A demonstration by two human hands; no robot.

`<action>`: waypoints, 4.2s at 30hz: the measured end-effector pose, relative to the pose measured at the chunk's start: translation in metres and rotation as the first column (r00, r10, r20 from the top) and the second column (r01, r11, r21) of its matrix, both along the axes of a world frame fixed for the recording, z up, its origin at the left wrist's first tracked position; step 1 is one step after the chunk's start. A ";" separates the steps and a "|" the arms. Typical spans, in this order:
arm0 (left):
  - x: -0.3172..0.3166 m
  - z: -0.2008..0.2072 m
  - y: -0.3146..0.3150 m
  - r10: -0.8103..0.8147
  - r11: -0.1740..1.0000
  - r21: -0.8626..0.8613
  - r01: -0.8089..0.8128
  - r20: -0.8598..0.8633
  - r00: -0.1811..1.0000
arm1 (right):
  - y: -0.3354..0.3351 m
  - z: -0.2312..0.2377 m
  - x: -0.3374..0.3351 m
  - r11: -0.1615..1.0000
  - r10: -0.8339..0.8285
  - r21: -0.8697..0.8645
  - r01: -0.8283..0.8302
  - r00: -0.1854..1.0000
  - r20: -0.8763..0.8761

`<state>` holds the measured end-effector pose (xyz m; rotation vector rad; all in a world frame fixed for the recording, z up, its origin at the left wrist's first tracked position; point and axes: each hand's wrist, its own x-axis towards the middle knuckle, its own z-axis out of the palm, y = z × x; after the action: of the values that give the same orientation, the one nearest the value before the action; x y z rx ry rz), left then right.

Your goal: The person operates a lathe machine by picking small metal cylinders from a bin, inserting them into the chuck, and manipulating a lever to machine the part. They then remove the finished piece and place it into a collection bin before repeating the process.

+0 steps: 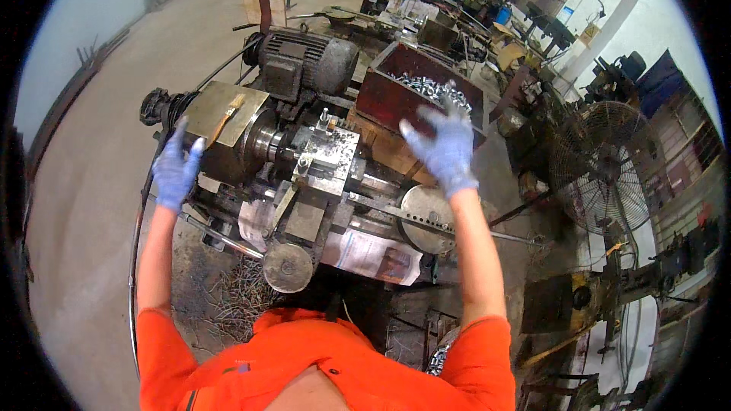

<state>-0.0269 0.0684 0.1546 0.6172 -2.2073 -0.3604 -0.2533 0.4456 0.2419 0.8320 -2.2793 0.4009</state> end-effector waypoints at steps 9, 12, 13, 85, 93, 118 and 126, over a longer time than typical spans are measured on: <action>-0.039 -0.041 -0.014 -0.113 0.942 -0.313 0.122 0.048 0.992 | 0.089 -0.126 0.084 0.994 0.039 -0.110 0.000 0.937 0.348; -0.045 -0.016 -0.032 -0.036 0.934 -0.356 0.028 -0.015 0.999 | 0.111 -0.137 0.099 0.974 0.024 -0.208 0.094 0.865 0.501; -0.050 -0.009 -0.046 0.008 0.923 -0.383 -0.012 -0.014 1.000 | 0.114 -0.136 0.102 0.966 0.022 -0.228 0.124 0.835 0.550; -0.042 -0.022 -0.008 -0.264 0.961 -0.038 0.274 0.174 0.949 | 0.228 -0.168 0.189 0.787 -0.287 -0.240 0.568 0.682 0.673; -0.029 -0.012 -0.018 -0.240 0.970 0.037 0.239 0.283 0.929 | 0.374 -0.261 0.247 0.439 -0.318 -0.228 0.869 0.388 0.865; 0.036 0.015 0.018 -0.137 0.990 0.072 0.122 0.265 0.954 | 0.469 -0.290 0.212 0.484 -0.844 0.767 0.421 -0.007 0.537; 0.031 0.018 0.055 -0.354 0.859 0.455 0.234 0.197 0.914 | 0.336 -0.242 0.221 0.574 -0.061 -0.485 0.659 0.626 0.778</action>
<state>0.0043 0.1232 0.1727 0.5756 -2.5192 -0.9919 -0.0326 0.7815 0.0000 -0.3821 -2.4618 1.5282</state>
